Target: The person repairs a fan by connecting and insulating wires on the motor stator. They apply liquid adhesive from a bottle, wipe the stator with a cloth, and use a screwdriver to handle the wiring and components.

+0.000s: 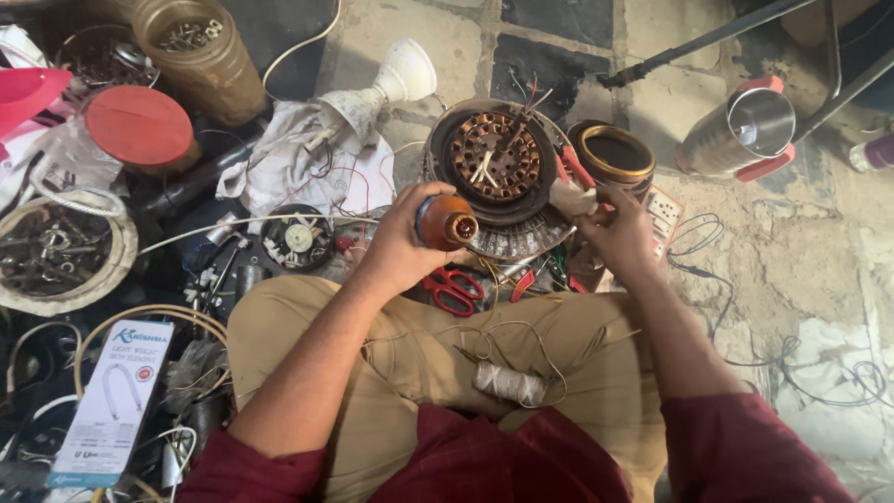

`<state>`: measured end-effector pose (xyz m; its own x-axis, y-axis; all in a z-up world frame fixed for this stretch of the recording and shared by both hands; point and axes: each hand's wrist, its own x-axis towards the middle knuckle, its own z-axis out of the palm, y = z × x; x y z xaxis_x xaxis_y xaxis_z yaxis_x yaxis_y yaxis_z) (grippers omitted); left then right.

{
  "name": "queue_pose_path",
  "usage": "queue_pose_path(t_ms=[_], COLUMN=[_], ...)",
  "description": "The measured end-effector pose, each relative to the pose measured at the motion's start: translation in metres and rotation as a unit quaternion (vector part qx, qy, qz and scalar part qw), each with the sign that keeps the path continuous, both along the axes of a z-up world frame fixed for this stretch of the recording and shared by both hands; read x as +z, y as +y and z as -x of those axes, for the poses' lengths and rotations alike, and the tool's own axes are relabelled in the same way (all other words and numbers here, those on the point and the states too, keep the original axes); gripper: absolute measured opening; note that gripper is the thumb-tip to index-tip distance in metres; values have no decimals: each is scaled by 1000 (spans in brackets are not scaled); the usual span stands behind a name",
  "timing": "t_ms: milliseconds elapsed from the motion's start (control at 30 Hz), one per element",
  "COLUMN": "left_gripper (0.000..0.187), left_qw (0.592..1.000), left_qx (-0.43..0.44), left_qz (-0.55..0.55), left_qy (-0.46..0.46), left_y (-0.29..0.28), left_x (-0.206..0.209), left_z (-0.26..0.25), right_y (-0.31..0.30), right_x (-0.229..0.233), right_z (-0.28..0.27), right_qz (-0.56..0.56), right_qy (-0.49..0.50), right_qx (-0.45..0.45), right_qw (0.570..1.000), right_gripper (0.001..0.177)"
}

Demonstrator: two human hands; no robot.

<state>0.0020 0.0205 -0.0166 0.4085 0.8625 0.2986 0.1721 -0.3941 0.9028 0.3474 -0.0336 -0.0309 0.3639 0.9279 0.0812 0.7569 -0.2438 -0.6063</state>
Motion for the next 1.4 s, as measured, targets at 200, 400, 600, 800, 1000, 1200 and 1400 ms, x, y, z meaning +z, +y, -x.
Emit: queue_pose_path(t_ms=[200, 400, 600, 800, 1000, 1200, 1400], left_gripper=[75, 72, 69, 68, 68, 66, 65], left_qw=[999, 998, 996, 996, 993, 989, 984], left_qx=[11, 30, 23, 34, 69, 99, 98], left_qz=[17, 22, -20, 11, -51, -65, -90], left_qy=[-43, -56, -80, -84, -81, -93, -118], left_y=[2, 5, 8, 8, 7, 0, -1], left_x=[-5, -4, -10, -4, 0, 10, 16], left_z=[2, 3, 5, 5, 7, 14, 20], right_y=[-2, -6, -34, -110, -157, -158, -154], right_x=[-21, -10, 14, 82, 50, -35, -79], right_z=[11, 28, 24, 99, 184, 190, 180], right_qz=[-136, -102, -119, 102, 250, 450, 545], right_qy=[-105, -66, -100, 25, 138, -210, -206], right_qx=[103, 52, 49, 22, 371, 435, 423], right_qw=[980, 991, 987, 994, 884, 752, 694], right_gripper=[40, 39, 43, 35, 25, 25, 26])
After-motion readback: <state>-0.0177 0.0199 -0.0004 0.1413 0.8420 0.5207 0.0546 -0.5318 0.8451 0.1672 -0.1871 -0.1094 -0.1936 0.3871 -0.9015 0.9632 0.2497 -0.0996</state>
